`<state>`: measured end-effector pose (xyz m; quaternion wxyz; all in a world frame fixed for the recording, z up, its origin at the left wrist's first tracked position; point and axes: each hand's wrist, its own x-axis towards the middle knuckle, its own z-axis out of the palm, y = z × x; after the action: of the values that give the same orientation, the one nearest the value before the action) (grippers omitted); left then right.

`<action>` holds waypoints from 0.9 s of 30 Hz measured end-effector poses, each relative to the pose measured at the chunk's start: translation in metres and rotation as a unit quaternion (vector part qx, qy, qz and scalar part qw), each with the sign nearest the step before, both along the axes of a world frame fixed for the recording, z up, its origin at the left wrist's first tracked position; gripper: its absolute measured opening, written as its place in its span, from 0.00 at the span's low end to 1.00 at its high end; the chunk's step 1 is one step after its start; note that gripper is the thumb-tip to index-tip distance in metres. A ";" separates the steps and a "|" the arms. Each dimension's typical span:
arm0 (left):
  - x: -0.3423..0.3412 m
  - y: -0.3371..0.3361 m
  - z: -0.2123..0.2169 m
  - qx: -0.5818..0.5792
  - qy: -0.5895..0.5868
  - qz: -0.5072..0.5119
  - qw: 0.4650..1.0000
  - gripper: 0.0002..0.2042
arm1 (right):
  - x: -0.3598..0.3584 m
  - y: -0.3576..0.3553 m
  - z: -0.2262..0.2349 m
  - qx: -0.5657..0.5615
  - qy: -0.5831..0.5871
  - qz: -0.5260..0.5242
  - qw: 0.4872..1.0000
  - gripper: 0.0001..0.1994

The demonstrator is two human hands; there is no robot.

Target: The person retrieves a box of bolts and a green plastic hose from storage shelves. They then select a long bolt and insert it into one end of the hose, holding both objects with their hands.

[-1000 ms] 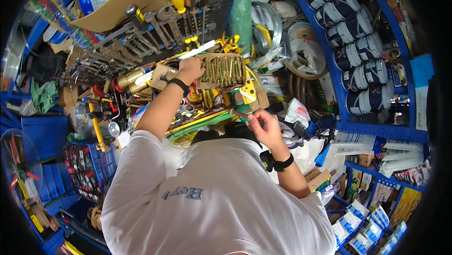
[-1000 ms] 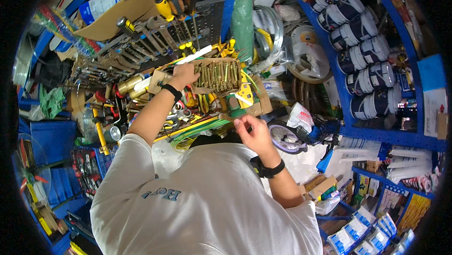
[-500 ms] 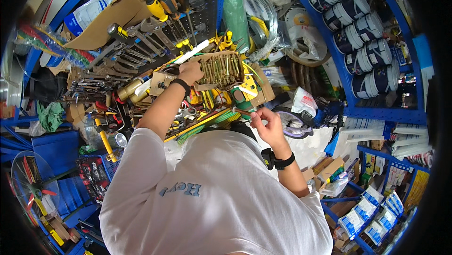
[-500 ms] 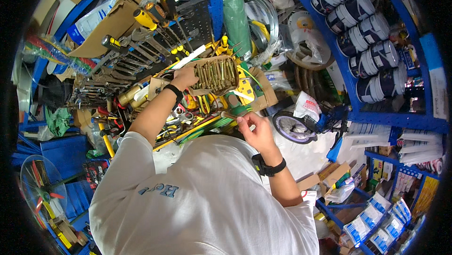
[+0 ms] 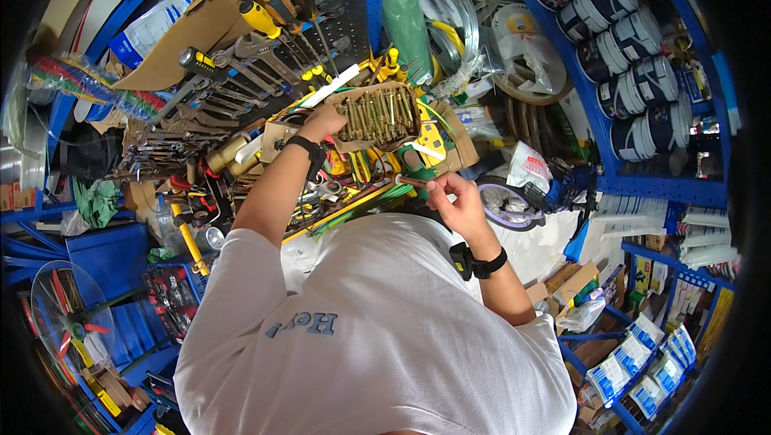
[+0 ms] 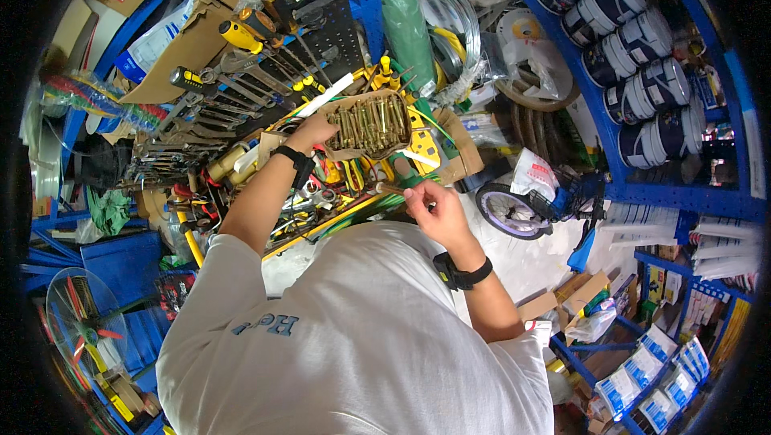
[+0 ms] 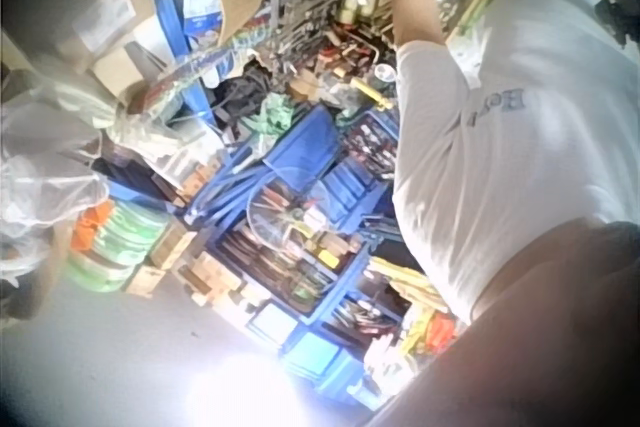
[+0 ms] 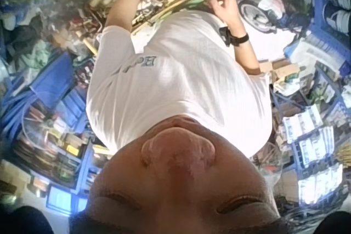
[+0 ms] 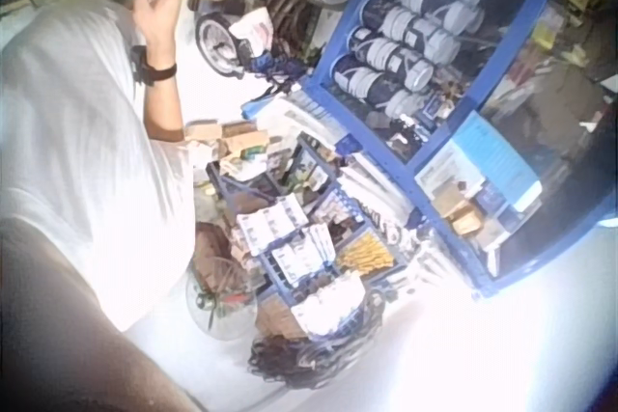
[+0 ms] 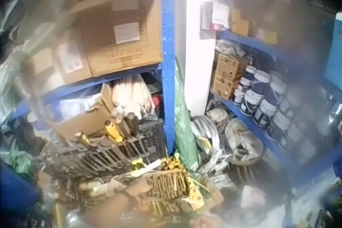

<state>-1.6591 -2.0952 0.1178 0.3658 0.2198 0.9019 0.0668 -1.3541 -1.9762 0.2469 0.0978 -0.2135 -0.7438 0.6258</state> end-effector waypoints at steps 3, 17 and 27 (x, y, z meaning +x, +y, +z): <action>-0.008 -0.009 0.015 0.070 -0.079 0.044 0.993 0.19 | -0.009 0.004 -0.003 -0.008 -0.005 -0.004 1.000 0.13; 0.115 -0.131 0.052 0.386 -0.098 0.273 0.876 0.13 | -0.072 0.008 -0.065 -0.337 -0.233 0.136 0.902 0.12; 0.140 -0.088 0.065 0.502 -0.234 0.182 0.812 0.10 | -0.089 -0.022 -0.054 -0.310 -0.107 0.167 0.930 0.09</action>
<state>-1.5188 -2.1836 0.1830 0.3858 0.1820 0.6537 0.6251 -1.4434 -1.9987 0.1930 -0.1586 -0.1717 -0.5440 0.8058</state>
